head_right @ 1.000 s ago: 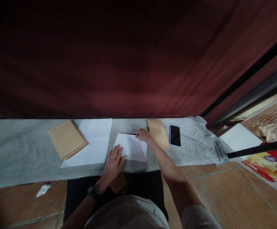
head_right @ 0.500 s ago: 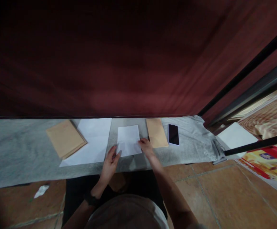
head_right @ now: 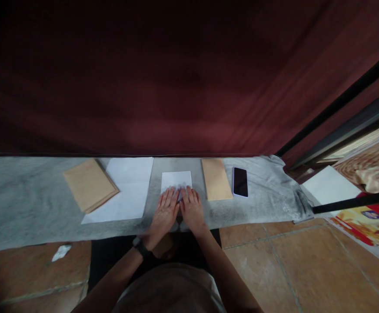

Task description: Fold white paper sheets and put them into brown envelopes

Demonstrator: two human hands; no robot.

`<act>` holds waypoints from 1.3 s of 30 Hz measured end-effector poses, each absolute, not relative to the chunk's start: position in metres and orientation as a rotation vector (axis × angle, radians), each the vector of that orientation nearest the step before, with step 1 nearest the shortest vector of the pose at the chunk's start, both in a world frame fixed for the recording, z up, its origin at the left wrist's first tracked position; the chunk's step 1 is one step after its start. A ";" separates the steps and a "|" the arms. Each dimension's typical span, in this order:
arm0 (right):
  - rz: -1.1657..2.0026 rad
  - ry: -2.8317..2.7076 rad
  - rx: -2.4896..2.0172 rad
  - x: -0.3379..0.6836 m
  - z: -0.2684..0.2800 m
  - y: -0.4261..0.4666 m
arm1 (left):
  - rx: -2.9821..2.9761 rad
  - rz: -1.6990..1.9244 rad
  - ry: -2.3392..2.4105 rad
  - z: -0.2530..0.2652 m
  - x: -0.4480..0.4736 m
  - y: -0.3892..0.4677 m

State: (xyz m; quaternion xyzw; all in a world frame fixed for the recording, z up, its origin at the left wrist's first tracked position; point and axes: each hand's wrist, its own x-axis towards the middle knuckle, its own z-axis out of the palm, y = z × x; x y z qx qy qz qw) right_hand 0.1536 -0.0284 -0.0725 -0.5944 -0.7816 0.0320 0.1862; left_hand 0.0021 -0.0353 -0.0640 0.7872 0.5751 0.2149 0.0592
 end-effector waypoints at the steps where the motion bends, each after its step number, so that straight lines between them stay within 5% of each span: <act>1: 0.075 -2.243 -1.657 0.154 -0.075 -0.029 | 2.392 0.610 1.733 -0.067 0.005 -0.029; 13: -0.025 -2.245 -1.680 0.163 -0.094 -0.032 | 2.162 0.683 1.844 -0.085 -0.029 -0.044; 24: 0.036 -2.242 -1.696 0.162 -0.085 -0.034 | 1.101 0.979 1.790 -0.080 -0.036 -0.035; 39: 0.066 -2.232 -1.646 0.164 -0.084 -0.036 | 1.170 0.854 1.800 -0.053 -0.041 -0.035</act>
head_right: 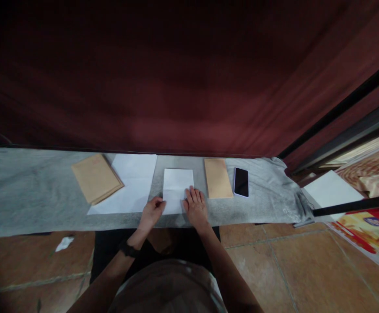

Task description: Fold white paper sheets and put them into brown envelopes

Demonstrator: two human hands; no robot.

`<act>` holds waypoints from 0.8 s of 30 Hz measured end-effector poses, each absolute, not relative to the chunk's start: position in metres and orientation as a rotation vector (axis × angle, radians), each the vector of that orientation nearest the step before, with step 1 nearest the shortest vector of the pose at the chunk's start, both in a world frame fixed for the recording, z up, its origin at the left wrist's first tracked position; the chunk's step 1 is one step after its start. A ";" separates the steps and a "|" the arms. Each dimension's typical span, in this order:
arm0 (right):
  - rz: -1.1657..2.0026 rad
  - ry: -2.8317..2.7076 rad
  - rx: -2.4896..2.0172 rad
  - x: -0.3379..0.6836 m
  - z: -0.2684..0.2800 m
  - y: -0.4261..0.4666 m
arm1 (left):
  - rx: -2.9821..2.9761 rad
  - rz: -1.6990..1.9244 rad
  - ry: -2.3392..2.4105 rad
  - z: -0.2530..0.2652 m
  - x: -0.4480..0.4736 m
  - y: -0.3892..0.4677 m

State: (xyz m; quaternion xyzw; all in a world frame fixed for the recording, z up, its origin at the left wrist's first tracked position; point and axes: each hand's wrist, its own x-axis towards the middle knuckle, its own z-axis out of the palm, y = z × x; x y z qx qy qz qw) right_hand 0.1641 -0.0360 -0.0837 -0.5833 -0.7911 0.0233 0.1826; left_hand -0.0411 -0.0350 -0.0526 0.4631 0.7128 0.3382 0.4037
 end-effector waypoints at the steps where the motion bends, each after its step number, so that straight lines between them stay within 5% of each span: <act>1: 0.083 -2.242 -1.633 0.166 -0.082 -0.038 | 1.101 0.874 1.785 -0.051 -0.042 -0.036; 13: 0.447 -2.306 -1.280 0.203 -0.078 -0.065 | 0.823 0.897 1.594 -0.051 -0.049 -0.053; 24: 0.560 -2.092 -1.282 0.204 -0.087 -0.056 | 2.170 0.814 1.458 -0.070 -0.076 -0.072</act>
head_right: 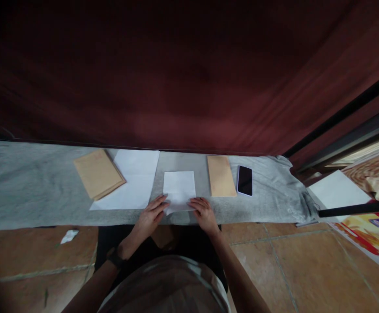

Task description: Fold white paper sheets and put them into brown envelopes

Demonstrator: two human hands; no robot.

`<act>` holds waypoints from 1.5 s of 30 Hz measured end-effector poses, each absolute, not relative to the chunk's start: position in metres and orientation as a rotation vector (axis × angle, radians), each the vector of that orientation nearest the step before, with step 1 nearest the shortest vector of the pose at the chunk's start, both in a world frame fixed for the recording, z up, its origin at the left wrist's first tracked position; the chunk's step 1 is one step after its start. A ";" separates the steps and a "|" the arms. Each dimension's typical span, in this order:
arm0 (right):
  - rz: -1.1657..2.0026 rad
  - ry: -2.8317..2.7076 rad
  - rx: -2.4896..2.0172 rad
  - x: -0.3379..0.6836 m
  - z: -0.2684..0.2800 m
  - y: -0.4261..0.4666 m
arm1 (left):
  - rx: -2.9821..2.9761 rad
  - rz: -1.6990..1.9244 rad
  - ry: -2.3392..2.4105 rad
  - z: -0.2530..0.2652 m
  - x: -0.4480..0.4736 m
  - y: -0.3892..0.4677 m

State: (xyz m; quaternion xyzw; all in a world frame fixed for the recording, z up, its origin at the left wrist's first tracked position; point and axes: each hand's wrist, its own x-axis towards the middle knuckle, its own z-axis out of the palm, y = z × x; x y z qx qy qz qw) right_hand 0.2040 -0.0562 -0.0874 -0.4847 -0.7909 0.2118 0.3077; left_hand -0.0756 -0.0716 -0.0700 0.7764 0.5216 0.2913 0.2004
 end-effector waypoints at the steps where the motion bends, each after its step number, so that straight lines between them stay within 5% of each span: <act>1: 0.569 -2.084 -1.281 0.204 -0.087 -0.055 | 2.195 0.776 1.436 -0.070 -0.077 -0.070; 35: 0.636 -2.100 -1.232 0.209 -0.082 -0.052 | 2.293 0.726 1.388 -0.070 -0.083 -0.051; 45: 0.467 -1.650 -1.306 0.194 0.006 -0.023 | 1.318 1.213 1.557 -0.022 -0.037 -0.048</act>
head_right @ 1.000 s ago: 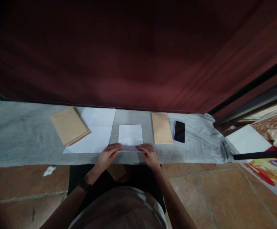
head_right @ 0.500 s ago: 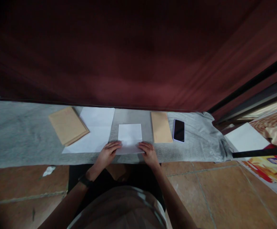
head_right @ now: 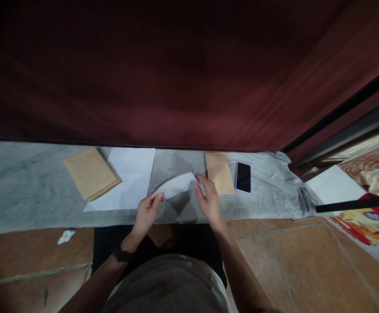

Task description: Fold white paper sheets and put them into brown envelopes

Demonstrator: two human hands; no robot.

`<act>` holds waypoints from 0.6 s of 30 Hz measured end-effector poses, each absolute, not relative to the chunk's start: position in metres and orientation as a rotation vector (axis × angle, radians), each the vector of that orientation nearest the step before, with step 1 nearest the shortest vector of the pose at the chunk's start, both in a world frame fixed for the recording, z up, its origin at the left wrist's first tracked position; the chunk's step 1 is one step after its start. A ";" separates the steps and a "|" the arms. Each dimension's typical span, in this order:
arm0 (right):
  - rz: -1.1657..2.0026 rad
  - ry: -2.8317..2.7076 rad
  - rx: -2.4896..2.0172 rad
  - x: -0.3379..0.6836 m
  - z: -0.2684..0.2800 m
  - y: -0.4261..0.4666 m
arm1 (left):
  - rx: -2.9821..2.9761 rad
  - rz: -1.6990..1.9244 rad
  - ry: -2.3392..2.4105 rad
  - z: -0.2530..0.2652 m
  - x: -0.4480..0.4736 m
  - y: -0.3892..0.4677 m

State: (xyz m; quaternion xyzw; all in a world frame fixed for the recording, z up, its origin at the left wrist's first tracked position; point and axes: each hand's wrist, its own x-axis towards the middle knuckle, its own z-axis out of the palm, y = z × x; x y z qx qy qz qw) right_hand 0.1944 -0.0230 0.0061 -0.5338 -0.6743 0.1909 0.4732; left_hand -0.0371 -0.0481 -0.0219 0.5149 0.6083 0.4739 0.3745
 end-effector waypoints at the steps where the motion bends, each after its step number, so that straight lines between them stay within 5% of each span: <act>1: 0.432 -1.620 -1.307 0.192 0.015 -0.020 | 1.155 1.266 1.551 -0.016 -0.032 -0.047; 9: 0.447 -1.557 -1.335 0.172 0.008 -0.027 | -0.167 1.424 1.047 0.011 -0.004 -0.038; 18: 1.582 -0.525 -1.416 0.169 -0.033 -0.035 | -0.363 1.337 0.922 0.002 0.016 -0.044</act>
